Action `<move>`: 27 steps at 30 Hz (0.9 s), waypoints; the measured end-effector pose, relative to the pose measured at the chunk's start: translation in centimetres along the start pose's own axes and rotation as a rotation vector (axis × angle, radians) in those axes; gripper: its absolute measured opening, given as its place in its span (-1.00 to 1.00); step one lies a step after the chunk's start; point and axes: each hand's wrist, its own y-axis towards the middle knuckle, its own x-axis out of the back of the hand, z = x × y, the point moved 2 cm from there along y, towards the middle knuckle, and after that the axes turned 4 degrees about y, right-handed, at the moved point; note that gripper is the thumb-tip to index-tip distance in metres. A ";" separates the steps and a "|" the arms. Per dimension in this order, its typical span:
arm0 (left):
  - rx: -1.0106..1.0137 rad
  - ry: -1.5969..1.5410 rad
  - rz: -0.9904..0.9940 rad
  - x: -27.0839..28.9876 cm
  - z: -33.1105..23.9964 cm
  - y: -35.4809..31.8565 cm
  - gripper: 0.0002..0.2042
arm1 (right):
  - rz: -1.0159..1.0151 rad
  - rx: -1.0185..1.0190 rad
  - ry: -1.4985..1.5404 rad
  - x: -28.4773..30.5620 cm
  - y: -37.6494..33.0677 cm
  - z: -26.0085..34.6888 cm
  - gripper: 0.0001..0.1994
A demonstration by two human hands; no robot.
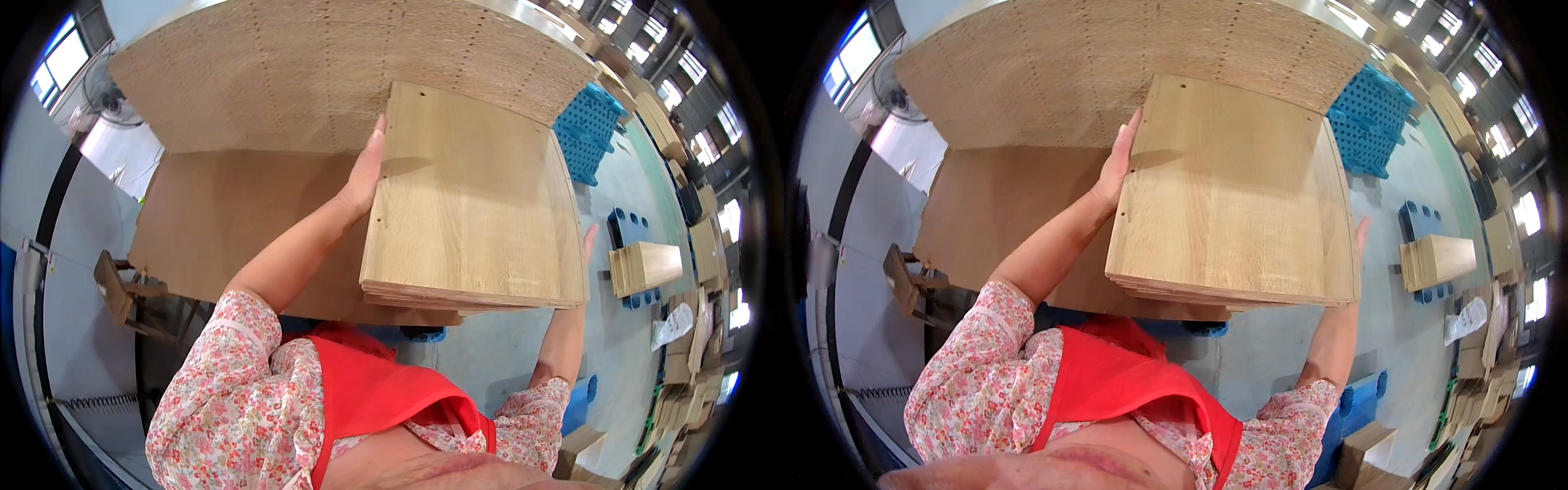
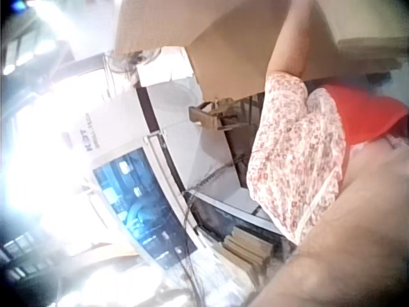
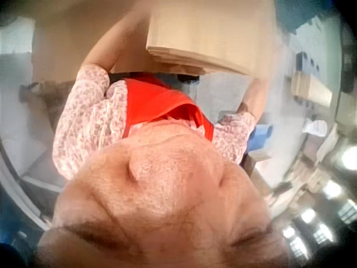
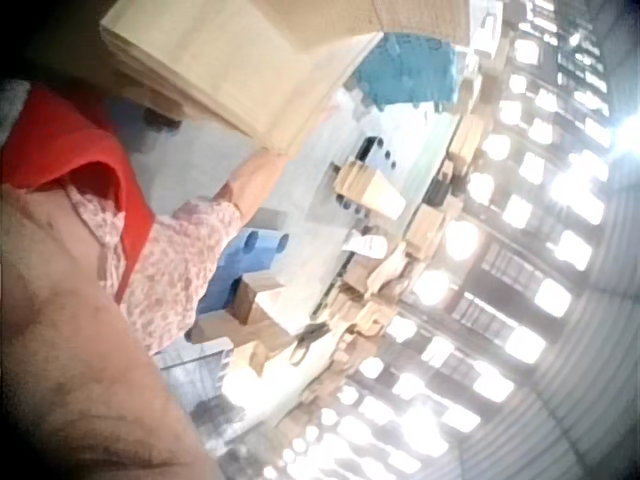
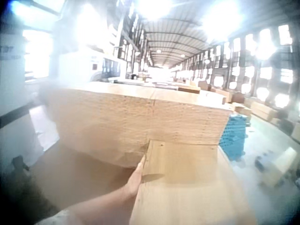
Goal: The person picks up wood panels from a pallet, moves them to a work table, and later moves other wood panels onto a different pallet.
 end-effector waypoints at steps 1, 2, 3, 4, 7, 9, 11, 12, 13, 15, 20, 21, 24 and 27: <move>0.022 0.000 -0.005 0.3 0.3 0.2 -0.32 | -0.013 0.012 -0.013 -0.1 0.0 0.1 -0.17; 0.042 -0.002 -0.012 0.6 0.7 0.3 -0.32 | -0.024 0.024 -0.028 -0.2 0.1 0.1 -0.17; 0.013 0.002 0.008 0.9 0.9 0.3 -0.31 | 0.001 0.021 -0.008 -0.5 0.1 0.1 -0.18; 0.028 0.042 -0.061 1.3 1.4 0.1 -0.30 | 0.028 0.016 0.009 -0.7 0.2 0.1 -0.18; -0.056 0.189 -0.097 2.3 2.6 -0.1 -0.19 | 0.018 0.019 -0.017 -0.9 0.8 0.1 -0.17; -0.126 0.293 -0.093 2.8 3.6 0.0 -0.19 | 0.002 0.048 -0.042 -0.6 1.3 0.1 -0.20; -0.187 0.236 -0.066 3.1 4.3 0.2 -0.21 | -0.044 0.089 -0.048 0.2 1.7 0.0 -0.28; -0.178 0.250 -0.089 3.3 4.7 0.3 -0.21 | -0.024 0.108 -0.063 0.5 1.8 -0.1 -0.29; -0.166 0.269 -0.108 3.5 4.9 0.4 -0.21 | -0.031 0.119 -0.071 1.0 1.8 -0.4 -0.29; -0.153 0.305 -0.128 3.5 5.0 0.4 -0.22 | -0.062 0.148 -0.088 1.8 1.8 -0.8 -0.31; -0.169 0.207 -0.112 2.9 4.8 0.3 -0.27 | -0.162 0.275 -0.178 2.9 0.9 -2.4 -0.34; -0.191 0.210 -0.123 2.8 4.8 0.2 -0.29 | -0.186 0.306 -0.206 2.9 0.6 -2.9 -0.35; -0.247 0.266 -0.099 2.7 4.6 0.1 -0.34 | -0.254 0.404 -0.321 2.6 -0.6 -4.8 -0.37; -0.286 0.581 -0.122 3.0 3.8 -1.6 -0.29 | -0.273 0.454 -0.490 1.3 -1.3 -7.8 -0.39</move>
